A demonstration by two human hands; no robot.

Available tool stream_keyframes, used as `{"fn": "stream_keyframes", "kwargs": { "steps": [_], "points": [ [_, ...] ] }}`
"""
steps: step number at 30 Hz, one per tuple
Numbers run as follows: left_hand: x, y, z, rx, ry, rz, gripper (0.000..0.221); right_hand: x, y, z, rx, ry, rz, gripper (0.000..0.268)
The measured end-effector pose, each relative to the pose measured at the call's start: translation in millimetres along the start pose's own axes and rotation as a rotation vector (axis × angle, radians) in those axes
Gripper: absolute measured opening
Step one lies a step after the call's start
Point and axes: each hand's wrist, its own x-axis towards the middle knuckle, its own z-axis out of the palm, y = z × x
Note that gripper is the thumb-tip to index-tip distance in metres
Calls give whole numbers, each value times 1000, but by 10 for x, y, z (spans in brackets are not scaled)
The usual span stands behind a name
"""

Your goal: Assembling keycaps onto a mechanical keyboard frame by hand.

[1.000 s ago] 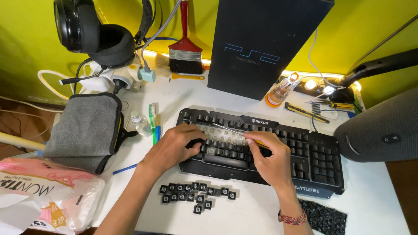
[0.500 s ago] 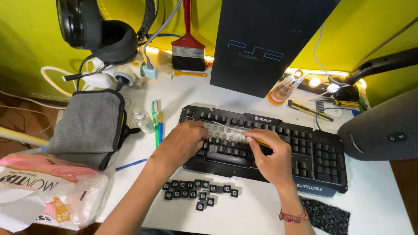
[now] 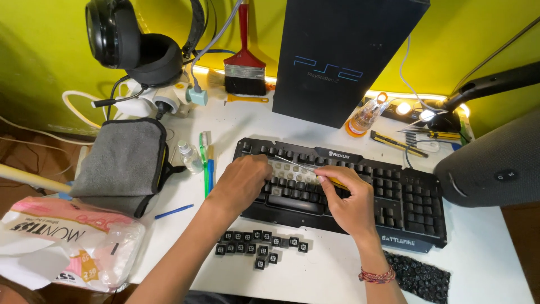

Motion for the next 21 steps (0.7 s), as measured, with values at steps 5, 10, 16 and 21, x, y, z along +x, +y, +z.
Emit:
{"fn": "stream_keyframes", "kwargs": {
  "steps": [5, 10, 16, 21],
  "points": [
    [-23, -17, 70, 66, 23, -5, 8, -21, -24, 19, 31, -1, 4, 20],
    [-34, 8, 81, 105, 12, -1, 7, -60, 12, -22, 46, -1, 5, 21],
    [-55, 50, -70, 123, -37, 27, 5, -37, 27, -94, 40, 33, 31, 20],
    [-57, 33, -39, 84, -40, 12, 7, -35, 10, -119, 30, 26, 35, 21]
  ]
}}
